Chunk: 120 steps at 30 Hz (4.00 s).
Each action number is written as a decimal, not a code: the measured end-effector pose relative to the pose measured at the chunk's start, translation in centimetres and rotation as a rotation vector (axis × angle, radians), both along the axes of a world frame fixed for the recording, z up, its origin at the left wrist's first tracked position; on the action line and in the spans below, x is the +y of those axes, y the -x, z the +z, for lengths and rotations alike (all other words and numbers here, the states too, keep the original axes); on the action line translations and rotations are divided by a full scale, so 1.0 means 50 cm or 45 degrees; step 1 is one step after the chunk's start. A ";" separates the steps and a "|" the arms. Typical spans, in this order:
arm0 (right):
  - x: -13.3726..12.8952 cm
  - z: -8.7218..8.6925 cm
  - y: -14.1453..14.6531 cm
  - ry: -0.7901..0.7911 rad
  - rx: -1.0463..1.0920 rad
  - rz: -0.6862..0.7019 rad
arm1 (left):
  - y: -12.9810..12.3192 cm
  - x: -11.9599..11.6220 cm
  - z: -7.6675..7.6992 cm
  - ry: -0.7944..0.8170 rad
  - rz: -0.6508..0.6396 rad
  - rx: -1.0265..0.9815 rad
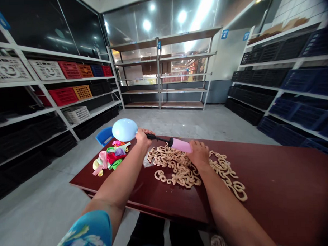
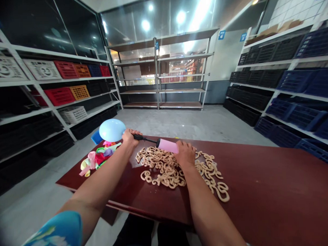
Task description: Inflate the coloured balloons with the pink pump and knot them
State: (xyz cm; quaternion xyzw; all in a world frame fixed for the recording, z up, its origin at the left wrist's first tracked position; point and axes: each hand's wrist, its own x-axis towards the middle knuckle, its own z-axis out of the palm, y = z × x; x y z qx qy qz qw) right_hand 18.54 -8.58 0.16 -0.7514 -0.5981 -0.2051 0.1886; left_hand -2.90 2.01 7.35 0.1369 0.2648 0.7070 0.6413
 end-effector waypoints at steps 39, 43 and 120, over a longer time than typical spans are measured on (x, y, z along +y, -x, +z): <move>-0.001 0.000 0.003 0.004 -0.017 -0.039 | 0.011 0.013 -0.015 0.010 0.005 -0.103; -0.006 0.002 0.009 0.004 -0.042 0.008 | -0.067 -0.019 -0.068 0.044 -0.049 -0.158; -0.002 -0.010 -0.007 0.012 -0.048 -0.099 | -0.015 0.020 -0.035 -0.003 0.001 -0.150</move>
